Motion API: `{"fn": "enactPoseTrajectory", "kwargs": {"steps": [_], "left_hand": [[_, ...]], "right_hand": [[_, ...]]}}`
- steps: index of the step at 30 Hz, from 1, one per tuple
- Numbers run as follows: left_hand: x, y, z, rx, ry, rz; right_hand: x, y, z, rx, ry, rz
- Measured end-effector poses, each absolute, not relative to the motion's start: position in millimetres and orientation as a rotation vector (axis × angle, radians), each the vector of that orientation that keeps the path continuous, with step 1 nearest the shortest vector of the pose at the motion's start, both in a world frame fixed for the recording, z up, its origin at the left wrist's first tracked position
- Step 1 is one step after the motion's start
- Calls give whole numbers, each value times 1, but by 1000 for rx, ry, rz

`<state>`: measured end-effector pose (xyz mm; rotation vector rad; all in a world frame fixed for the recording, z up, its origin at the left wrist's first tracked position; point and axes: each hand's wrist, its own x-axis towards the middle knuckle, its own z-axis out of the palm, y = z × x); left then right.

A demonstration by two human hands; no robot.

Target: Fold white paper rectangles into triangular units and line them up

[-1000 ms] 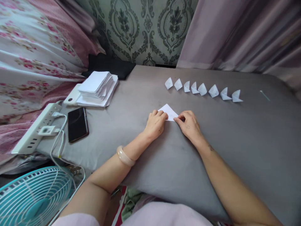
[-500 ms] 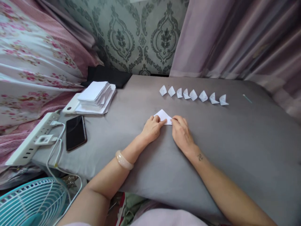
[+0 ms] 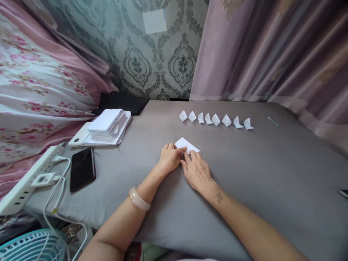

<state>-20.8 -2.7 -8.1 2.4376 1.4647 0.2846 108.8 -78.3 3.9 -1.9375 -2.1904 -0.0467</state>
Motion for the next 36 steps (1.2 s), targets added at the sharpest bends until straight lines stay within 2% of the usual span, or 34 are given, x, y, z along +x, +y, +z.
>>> {"fn": "enactPoseTrajectory", "kwargs": {"steps": [6,17,25,36], "left_hand": [[-27,4,-12,2187,1683,546],[-25,18,-18,1974,1657,793],[-30,2,-8,1817,1647,765],[-31,-12,3,1913,1540,554]], "right_hand": [[106,-76,8,-1946,-2230,-86],[108,-75,4,-1891,-2180,-40],[118,-68,-3,-1794,-2138,21],[132,-63,1,-1726,-2151,178]]}}
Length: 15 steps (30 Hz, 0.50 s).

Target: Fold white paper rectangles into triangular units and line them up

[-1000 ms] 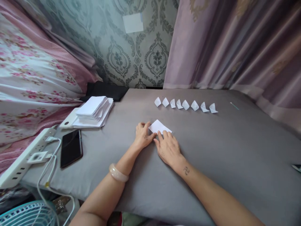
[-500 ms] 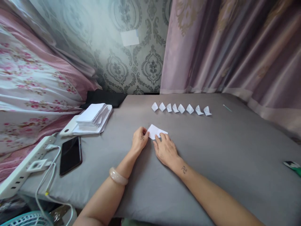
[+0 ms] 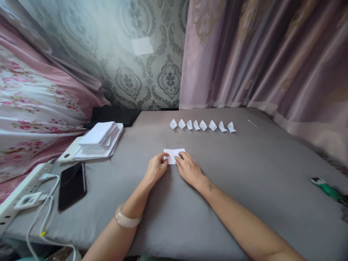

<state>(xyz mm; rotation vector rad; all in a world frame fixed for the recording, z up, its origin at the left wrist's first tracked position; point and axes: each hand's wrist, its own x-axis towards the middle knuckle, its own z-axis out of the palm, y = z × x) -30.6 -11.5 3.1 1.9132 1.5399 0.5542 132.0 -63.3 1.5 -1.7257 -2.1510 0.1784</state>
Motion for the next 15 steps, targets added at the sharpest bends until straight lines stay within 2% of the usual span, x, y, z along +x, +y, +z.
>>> {"fn": "enactPoseTrajectory", "kwargs": {"steps": [9,15], "left_hand": [[-26,-28,12,1853,1448,482],[-18,-42,2,2087,1451,580]], "right_hand": [[145,-53,-7,-1577,-2128,238],[153,-43,-9,-1511,-2115,213]]}}
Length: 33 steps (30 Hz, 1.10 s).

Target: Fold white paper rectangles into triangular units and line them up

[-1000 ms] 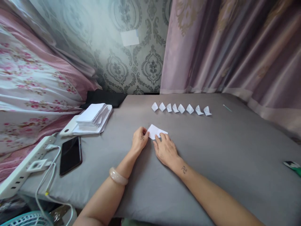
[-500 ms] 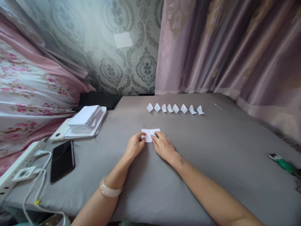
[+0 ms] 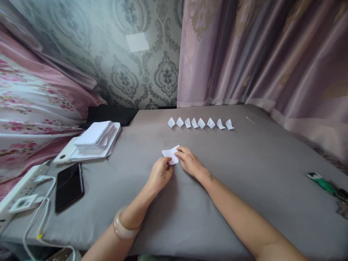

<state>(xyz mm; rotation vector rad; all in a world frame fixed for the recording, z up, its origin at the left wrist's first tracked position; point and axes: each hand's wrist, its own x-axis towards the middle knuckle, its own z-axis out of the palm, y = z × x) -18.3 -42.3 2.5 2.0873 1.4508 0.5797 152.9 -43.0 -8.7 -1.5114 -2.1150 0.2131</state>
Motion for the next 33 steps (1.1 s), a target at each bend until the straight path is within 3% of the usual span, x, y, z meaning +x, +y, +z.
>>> {"fn": "enactPoseTrajectory", "kwargs": {"steps": [12,18,24,33], "left_hand": [[-28,-41,12,2572,1496,456],[-32,-33,11,2775,1213,337],[-33,-28,14,2704,1087,262],[-30,-10,0,2360,1234,566]], "right_hand": [[160,-41,-14,-1455,-2185,249],[169,-43,-15,-1364,-2199,328],[167,-51,-3,-1352,-2319,294],[180,-49,-3,-1292,-2358,342]]}}
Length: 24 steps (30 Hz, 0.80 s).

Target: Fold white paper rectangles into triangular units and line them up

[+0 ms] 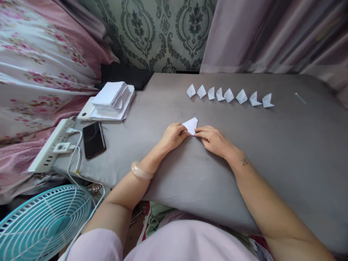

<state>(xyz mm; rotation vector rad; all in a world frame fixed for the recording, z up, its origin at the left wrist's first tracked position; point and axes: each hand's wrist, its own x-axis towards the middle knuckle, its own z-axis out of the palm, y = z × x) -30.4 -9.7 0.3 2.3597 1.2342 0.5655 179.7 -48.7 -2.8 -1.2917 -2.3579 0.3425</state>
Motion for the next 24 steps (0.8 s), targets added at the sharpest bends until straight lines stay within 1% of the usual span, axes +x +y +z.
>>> {"fn": "enactPoseTrajectory", "kwargs": {"steps": [3,12,18,24], "left_hand": [[-29,-6,-1,2253,1310,592],[-25,-1,0,2141,1343,633],[-22,5,-4,2191,1363,654],[-20,8,-8,2100,1385,634]], "right_hand": [[181,-48,-3,-1284,-2352,358],[182,-48,-2,-1288,-2336,404],[182,-47,-2,-1293,-2333,427],[182,-49,0,-1298,-2293,437]]}}
